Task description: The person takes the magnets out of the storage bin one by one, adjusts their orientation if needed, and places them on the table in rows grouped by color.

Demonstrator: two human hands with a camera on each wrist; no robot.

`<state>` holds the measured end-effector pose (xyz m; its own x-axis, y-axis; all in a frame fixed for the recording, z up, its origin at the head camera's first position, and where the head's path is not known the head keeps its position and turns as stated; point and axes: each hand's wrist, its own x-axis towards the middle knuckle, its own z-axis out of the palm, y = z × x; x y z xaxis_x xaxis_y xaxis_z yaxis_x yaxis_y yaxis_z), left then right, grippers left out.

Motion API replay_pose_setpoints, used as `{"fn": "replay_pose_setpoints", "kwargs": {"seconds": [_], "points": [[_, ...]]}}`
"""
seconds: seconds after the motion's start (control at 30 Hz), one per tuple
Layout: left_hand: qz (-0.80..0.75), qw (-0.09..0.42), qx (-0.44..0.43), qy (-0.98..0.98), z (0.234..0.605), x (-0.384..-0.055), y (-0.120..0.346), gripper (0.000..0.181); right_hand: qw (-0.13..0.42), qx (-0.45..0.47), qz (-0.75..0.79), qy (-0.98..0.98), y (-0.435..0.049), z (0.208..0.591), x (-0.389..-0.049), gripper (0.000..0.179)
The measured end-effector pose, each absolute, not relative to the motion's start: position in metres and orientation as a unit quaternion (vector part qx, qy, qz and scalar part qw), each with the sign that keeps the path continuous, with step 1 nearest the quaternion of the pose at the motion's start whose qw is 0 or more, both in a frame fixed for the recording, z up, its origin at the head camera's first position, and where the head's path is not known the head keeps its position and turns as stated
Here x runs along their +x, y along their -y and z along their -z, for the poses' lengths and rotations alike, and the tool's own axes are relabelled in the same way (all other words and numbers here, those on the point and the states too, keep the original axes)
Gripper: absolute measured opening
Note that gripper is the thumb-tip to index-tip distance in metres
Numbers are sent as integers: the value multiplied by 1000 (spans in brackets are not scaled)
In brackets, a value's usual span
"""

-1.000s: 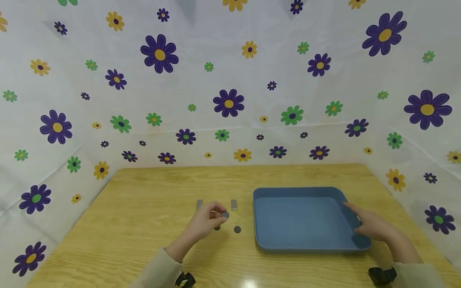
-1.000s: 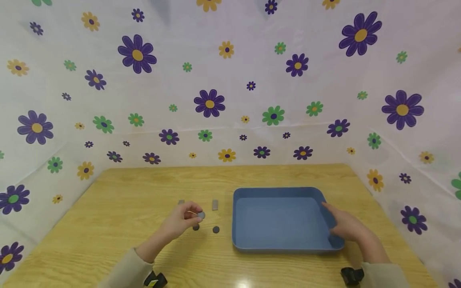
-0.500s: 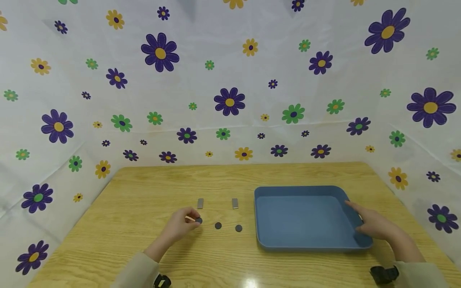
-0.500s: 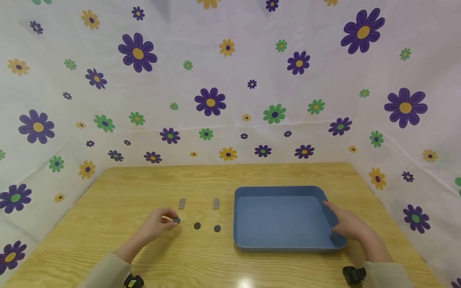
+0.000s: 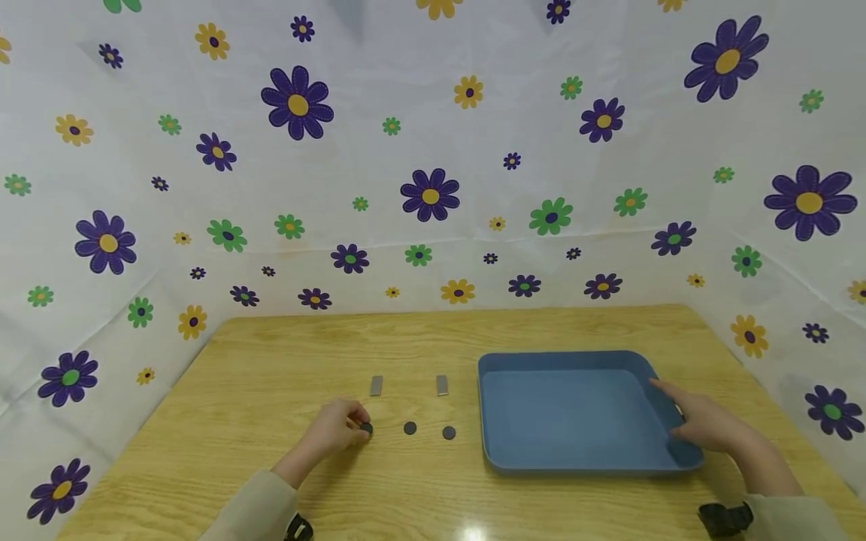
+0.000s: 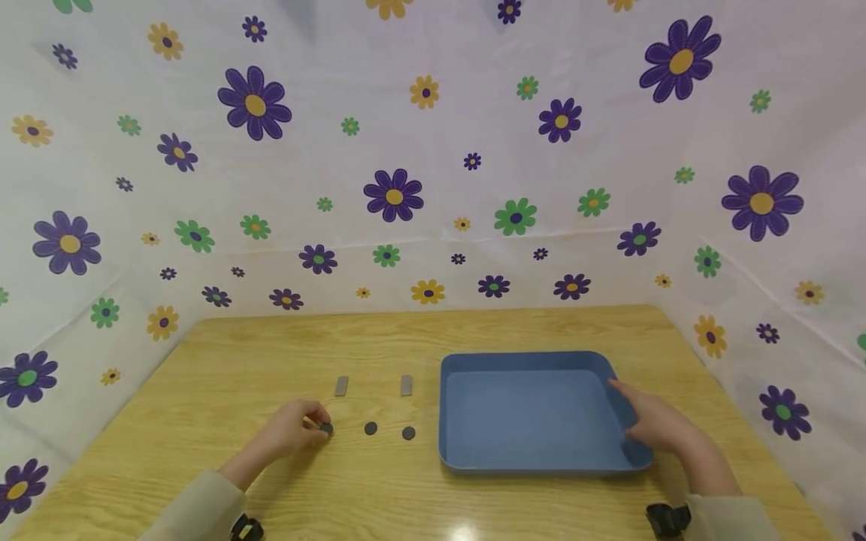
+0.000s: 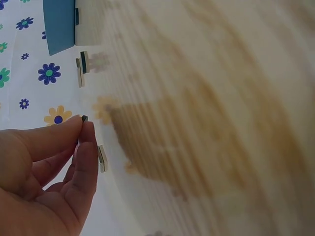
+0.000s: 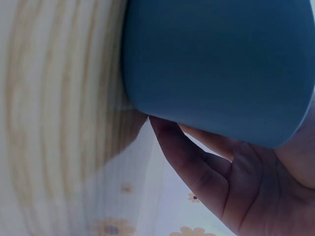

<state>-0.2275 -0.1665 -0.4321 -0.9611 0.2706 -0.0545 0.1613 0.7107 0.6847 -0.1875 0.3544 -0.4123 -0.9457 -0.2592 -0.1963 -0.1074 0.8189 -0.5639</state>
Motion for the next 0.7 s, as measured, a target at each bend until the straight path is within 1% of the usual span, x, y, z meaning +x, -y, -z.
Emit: {"fn": "replay_pose_setpoints", "kwargs": {"seconds": [0.2, 0.57, 0.7], "points": [[-334, 82, 136, -929, 434, -228, 168, 15, 144, -89, 300, -939, -354, 412, -188, 77], [-273, 68, 161, -946, 433, -226, 169, 16, 136, -89, 304, -939, -354, 411, -184, 75], [-266, 73, 164, -947, 432, -227, 171, 16, 136, -90, 309, -937, -353, 411, -185, 75]]}}
